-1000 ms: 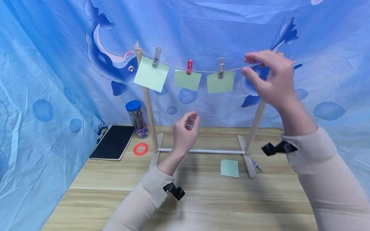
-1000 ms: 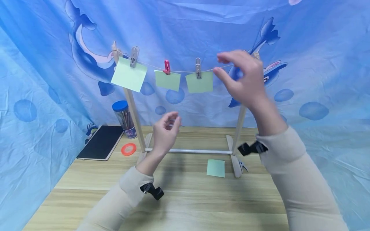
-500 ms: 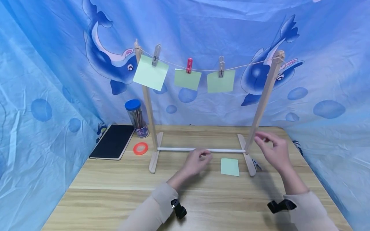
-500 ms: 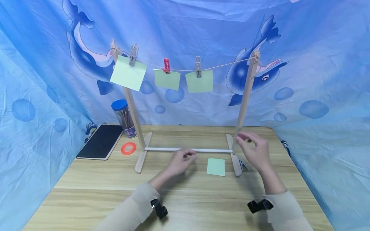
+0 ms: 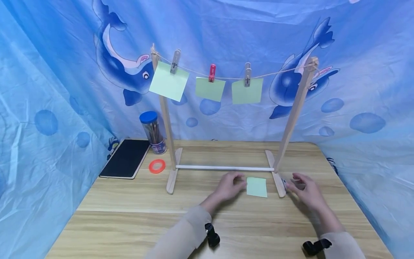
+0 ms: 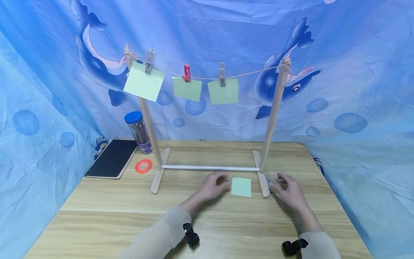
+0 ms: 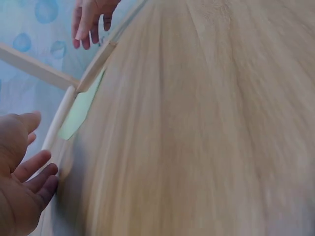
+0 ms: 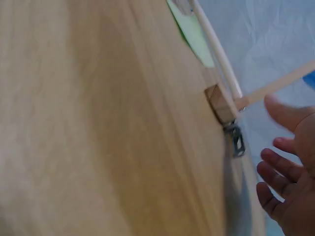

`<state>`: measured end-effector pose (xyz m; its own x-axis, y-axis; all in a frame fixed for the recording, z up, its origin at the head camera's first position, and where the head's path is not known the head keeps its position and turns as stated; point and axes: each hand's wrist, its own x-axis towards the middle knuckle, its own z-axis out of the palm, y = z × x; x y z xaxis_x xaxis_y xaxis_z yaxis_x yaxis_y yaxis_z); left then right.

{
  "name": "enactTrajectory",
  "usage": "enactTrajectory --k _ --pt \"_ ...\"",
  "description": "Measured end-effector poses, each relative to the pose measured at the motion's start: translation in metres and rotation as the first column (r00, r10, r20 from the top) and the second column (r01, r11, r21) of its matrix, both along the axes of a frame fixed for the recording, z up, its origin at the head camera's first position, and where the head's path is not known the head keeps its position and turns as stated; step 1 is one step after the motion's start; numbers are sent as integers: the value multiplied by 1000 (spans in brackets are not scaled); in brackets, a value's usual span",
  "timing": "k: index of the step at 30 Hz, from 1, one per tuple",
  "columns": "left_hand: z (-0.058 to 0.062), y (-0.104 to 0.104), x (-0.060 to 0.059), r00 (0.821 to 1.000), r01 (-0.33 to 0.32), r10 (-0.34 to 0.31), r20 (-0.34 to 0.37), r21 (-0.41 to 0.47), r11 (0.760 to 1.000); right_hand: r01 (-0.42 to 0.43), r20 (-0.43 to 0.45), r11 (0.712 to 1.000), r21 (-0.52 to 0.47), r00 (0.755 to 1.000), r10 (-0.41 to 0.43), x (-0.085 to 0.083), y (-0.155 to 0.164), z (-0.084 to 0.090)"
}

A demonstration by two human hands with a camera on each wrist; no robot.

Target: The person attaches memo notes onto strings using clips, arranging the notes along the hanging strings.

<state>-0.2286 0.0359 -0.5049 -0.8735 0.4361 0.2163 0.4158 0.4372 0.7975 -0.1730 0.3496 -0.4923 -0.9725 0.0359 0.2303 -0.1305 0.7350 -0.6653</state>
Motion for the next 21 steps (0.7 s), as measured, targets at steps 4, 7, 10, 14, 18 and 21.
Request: enactTrajectory --k 4,7,10,14,18,21 --pt "-5 10 -2 996 17 -23 -88 -72 997 26 -8 998 55 1000 -26 -1 4 -16" --pt "-7 15 -2 984 36 -71 -161 -213 976 53 -60 993 106 997 -47 -2 7 -24" --pt "-9 18 0 966 35 -124 -225 -366 930 63 -102 990 123 993 -50 -4 11 -29" --pt "-11 17 2 951 33 -171 -258 -465 885 52 -134 991 119 990 -36 -2 16 -31" --pt "-10 12 5 959 60 -179 -218 -461 885 66 -108 990 126 993 -53 3 22 -28" --pt "-10 8 5 969 73 -164 -187 -413 908 63 -46 991 114 997 -58 6 26 -26"
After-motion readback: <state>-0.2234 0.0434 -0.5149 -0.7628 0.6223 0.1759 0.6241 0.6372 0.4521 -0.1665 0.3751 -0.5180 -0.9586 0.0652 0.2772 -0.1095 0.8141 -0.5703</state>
